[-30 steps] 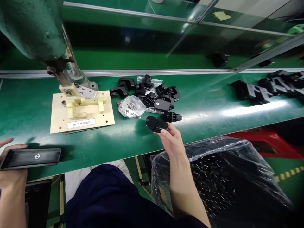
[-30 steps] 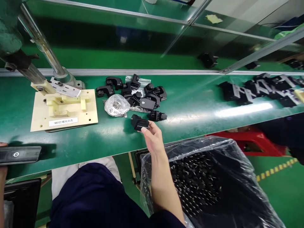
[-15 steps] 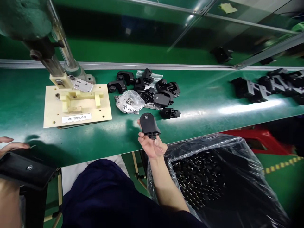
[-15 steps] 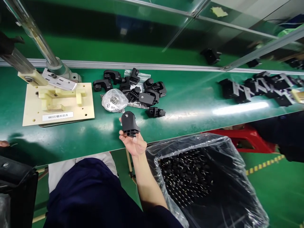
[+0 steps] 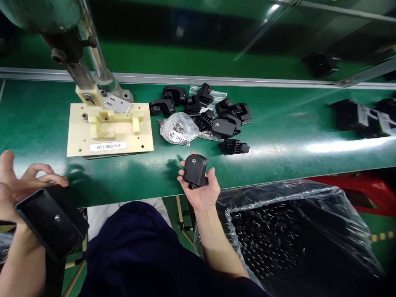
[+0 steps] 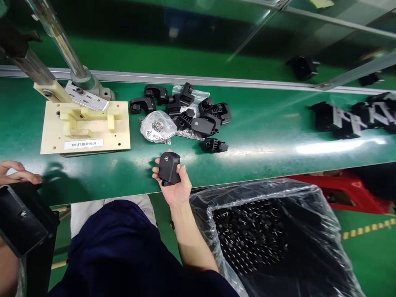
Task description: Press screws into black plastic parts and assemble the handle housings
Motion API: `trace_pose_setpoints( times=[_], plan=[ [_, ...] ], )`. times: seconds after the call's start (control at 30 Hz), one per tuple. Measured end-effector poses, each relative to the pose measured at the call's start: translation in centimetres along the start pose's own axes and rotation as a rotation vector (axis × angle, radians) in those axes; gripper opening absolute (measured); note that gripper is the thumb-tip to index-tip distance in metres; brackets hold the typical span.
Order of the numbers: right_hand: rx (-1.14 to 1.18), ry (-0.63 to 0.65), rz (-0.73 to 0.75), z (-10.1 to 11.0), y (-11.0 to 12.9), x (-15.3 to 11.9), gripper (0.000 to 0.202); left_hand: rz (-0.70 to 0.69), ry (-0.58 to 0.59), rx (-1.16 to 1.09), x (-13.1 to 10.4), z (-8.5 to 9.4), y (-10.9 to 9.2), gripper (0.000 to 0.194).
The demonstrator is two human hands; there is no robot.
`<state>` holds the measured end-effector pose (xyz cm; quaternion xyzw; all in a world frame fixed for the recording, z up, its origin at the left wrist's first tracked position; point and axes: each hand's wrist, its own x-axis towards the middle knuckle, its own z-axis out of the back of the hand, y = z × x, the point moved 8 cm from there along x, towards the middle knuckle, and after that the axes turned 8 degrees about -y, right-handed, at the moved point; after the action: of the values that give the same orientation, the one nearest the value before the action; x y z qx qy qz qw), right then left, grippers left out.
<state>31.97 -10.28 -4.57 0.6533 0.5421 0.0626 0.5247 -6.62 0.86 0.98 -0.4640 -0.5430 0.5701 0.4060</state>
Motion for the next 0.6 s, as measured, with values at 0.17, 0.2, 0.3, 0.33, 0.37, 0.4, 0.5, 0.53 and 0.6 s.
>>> trace_pose_setpoints(
  times=[0.17,0.2,0.3,0.33,0.37,0.4,0.5,0.53,0.6],
  plan=[
    [-0.113,-0.028,0.008,-1.4,-0.5,-0.2,0.058,-0.027,0.149,-0.1,0.2,-1.7,0.2,0.062],
    [-0.162,-0.002,0.042,-1.7,-0.3,-0.1,0.058,-0.028,0.163,-0.133,0.2,-2.1,0.3,0.059],
    [-0.275,0.123,0.116,-3.0,0.0,-0.1,0.056,-0.049,0.202,-0.28,-0.5,-3.9,0.1,0.051],
    [-0.285,0.156,0.126,-3.3,0.0,-0.1,0.052,-0.043,0.24,-0.319,-0.9,-4.7,0.1,0.051],
    [-0.286,0.178,0.137,-3.6,-0.1,-0.2,0.048,-0.042,0.234,-0.292,-1.2,-5.3,0.3,0.055],
    [-0.295,0.189,0.153,-3.8,-0.1,-0.3,0.045,-0.017,0.23,-0.247,-1.5,-5.8,0.8,0.06],
    [-0.388,0.23,0.191,-4.9,-0.8,-1.8,0.039,0.037,0.216,-0.146,-2.6,-6.5,2.2,0.072],
    [-0.42,0.256,0.155,-5.4,-1.4,-2.7,0.037,0.043,0.226,-0.123,-3.2,-6.6,2.4,0.074],
    [-0.435,0.364,0.008,-6.3,-3.5,-4.9,0.032,0.03,0.259,-0.066,-4.5,-6.8,2.5,0.074]
  ],
)
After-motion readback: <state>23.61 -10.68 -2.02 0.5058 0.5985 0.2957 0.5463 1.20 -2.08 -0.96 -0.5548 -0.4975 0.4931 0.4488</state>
